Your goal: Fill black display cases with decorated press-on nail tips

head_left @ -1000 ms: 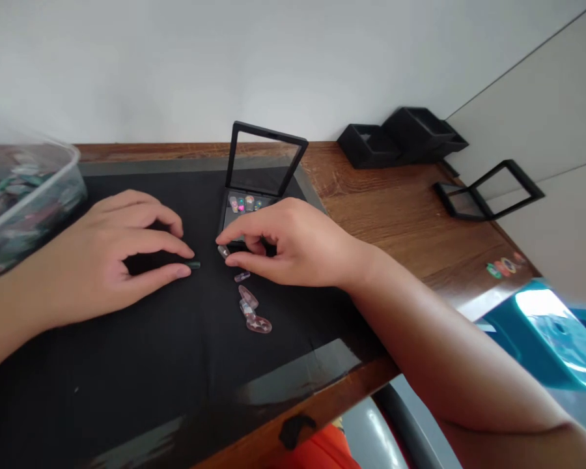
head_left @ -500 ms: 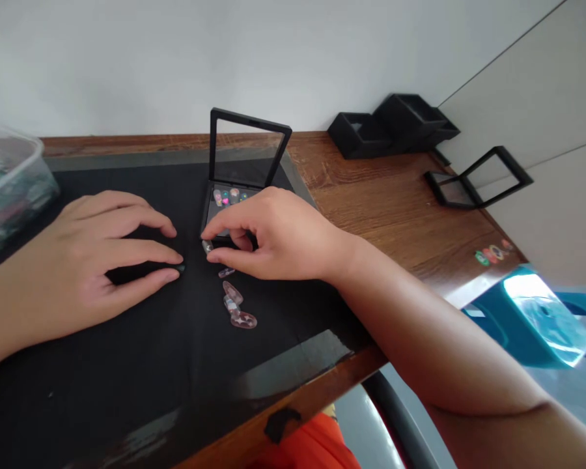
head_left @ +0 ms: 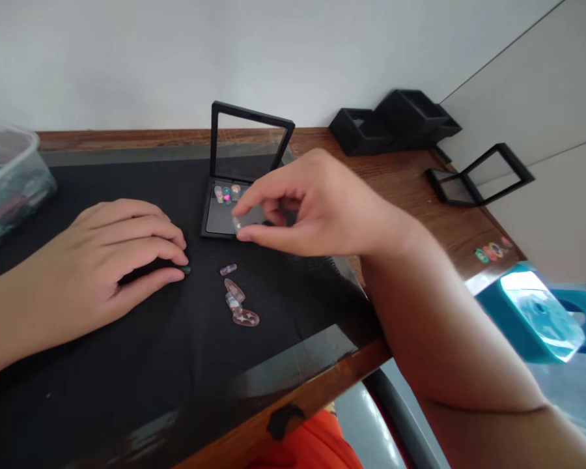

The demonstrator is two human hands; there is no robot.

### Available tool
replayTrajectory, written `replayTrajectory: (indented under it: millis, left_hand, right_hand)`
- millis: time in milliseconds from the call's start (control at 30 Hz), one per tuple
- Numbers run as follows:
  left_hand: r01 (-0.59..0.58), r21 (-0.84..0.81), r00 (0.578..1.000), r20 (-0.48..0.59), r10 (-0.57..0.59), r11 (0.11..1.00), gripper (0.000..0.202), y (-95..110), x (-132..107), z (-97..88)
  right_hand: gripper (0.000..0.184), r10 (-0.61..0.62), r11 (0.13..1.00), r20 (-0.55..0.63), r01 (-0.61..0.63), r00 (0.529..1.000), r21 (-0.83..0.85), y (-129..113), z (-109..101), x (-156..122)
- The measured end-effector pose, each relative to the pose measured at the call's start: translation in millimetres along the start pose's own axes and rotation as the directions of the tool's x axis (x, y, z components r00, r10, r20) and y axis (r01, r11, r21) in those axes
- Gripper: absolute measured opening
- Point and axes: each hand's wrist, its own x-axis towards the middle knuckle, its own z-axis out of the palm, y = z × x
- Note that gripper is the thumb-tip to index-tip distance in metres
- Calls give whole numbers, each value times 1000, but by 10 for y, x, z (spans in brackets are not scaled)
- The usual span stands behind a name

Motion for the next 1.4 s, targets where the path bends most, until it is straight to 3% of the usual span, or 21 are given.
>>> replayTrajectory:
  millis: [100,300,500,733,1167,1400]
  left_hand:
    - [-5,-9,1000,-3,5,1000,24,7,-6,1]
    - [-15,-38,1000,-14,14,999,17,17,4,-2]
    - [-91,-32,989,-122,86,995,23,28,33,50]
    - [-119,-7,991,-66,118,993,16,-43,8,78]
    - [-83,-61,993,-91,77,995,13,-28,10,89]
    - [-52,-95,994,-102,43,994,16,15,18,92]
  right_hand:
    - [15,70,998,-3,-70,998,2,19,-104,-46]
    - [14,80,997,33,-80,996,3,21,-108,-42]
    - [12,257,952,-38,-260,966,-162,113,-192,-8]
    - [19,349,913,-88,-360,933,-191,214,-63,77]
    - [21,374,896,-89,-384,923,-223,187,42,127]
    - [32,293,924,-175,-325,940,-199,145,147,137]
